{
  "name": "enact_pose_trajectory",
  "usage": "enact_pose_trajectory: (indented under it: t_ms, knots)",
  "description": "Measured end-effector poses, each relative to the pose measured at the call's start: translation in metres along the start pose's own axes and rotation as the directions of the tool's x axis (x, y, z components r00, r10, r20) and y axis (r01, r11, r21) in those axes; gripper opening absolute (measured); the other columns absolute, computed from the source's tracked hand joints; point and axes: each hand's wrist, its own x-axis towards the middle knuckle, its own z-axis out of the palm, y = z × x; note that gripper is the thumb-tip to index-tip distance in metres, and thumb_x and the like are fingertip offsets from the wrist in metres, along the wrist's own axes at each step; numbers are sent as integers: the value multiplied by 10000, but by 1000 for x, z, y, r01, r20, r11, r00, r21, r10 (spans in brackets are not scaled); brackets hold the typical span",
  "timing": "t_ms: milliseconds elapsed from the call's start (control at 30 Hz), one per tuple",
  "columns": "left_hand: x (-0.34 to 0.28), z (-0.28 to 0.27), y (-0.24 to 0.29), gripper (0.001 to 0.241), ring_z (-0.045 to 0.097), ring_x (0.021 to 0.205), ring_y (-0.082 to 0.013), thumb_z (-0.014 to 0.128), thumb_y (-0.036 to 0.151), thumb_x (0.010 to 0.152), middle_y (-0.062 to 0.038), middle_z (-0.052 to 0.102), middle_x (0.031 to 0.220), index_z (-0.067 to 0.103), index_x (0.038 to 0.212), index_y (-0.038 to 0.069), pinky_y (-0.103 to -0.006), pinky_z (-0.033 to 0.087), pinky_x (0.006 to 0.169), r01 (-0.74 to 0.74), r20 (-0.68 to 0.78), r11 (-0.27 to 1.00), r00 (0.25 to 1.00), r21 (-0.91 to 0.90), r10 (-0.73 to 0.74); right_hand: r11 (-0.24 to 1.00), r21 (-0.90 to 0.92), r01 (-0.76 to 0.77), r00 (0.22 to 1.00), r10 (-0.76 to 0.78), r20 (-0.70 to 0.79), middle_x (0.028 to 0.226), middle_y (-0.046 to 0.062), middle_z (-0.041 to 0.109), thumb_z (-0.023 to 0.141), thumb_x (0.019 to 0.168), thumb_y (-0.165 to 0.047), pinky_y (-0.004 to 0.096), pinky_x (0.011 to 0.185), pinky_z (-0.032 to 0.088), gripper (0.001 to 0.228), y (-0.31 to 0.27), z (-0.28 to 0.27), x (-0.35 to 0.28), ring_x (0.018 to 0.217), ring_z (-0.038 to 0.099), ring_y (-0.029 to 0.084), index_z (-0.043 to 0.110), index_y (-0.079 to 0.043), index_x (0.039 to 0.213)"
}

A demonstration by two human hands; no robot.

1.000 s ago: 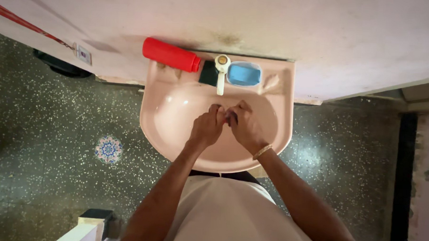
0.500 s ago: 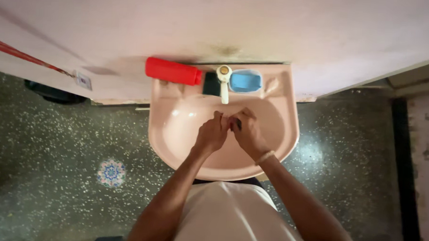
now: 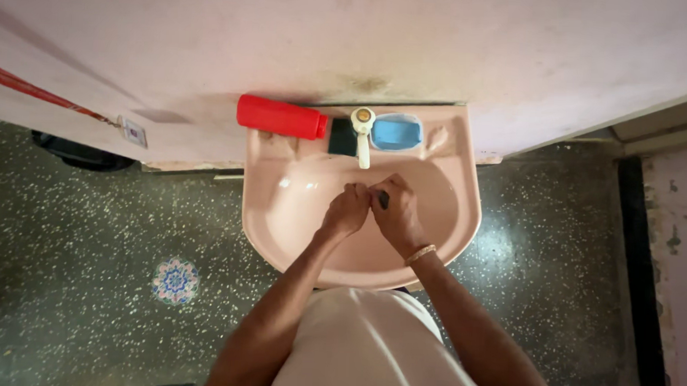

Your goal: The person scrubs a small red plastic cup with a green sponge under running water in a pink sink, then rinses the cup and places it in the sink. The person also handles a red thermos and a blue soap dish nearby.

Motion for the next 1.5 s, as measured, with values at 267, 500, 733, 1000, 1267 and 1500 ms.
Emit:
enact_pose_trajectory:
  t_ms: [267, 500, 733, 1000, 1267, 1500]
  knots:
    - [21, 28, -14, 324, 646, 965, -488, 413, 329, 1068, -304, 638, 1092, 541, 1138, 40, -568, 529, 846, 91, 65, 996, 994, -23, -90, 999, 29, -31, 999, 32, -25, 906, 175, 640, 705, 837, 51, 443, 738, 528, 77, 5, -4, 2, 824, 637, 365, 679, 4, 891]
    - [16, 0, 2, 631, 580, 645, -279, 214, 527, 1058, -112, 605, 768, 616, 938, 56, -440, 462, 563, 502, 297, 736, 864, -453, -406, 997, 70, 33, 996, -39, 78, 896, 146, 650, 713, 835, 26, 411, 720, 546, 51, 16, -12, 5, 817, 666, 327, 694, -13, 862]
    - [5, -56, 43, 748, 386, 428, -154, 159, 696, 1016, -64, 475, 612, 556, 919, 70, -315, 297, 386, 709, 549, 497, 703, -499, -452, 630, 492, -601, 799, 487, 353, 879, 87, 741, 667, 932, -52, 297, 653, 643, 87, 43, 1, 3, 707, 723, 139, 674, -6, 1005]
    - [-13, -39, 36, 556, 496, 692, -176, 283, 612, 1075, -83, 570, 889, 423, 1308, 128, -368, 466, 625, 380, 289, 598, 925, -706, -247, 642, 445, -624, 779, 553, 296, 903, 123, 758, 693, 960, -74, 301, 718, 658, 217, 80, 3, -5, 753, 738, 162, 728, 93, 1094]
    - [-26, -62, 61, 457, 683, 1052, -440, 343, 486, 1055, -239, 697, 1132, 457, 1313, 127, -489, 509, 907, 268, 130, 826, 963, -496, -235, 585, 456, -670, 738, 589, 330, 930, 141, 733, 615, 979, -93, 316, 726, 650, 193, 86, 6, -6, 758, 742, 195, 689, 62, 1070]
    - [-18, -75, 70, 427, 639, 1050, -516, 376, 460, 1058, -285, 710, 1070, 480, 1244, 90, -553, 489, 893, 310, 95, 875, 950, -372, -297, 975, 31, -219, 967, 212, 141, 966, 149, 713, 687, 895, -43, 389, 733, 590, 83, 53, -6, 8, 810, 717, 292, 687, -27, 977]
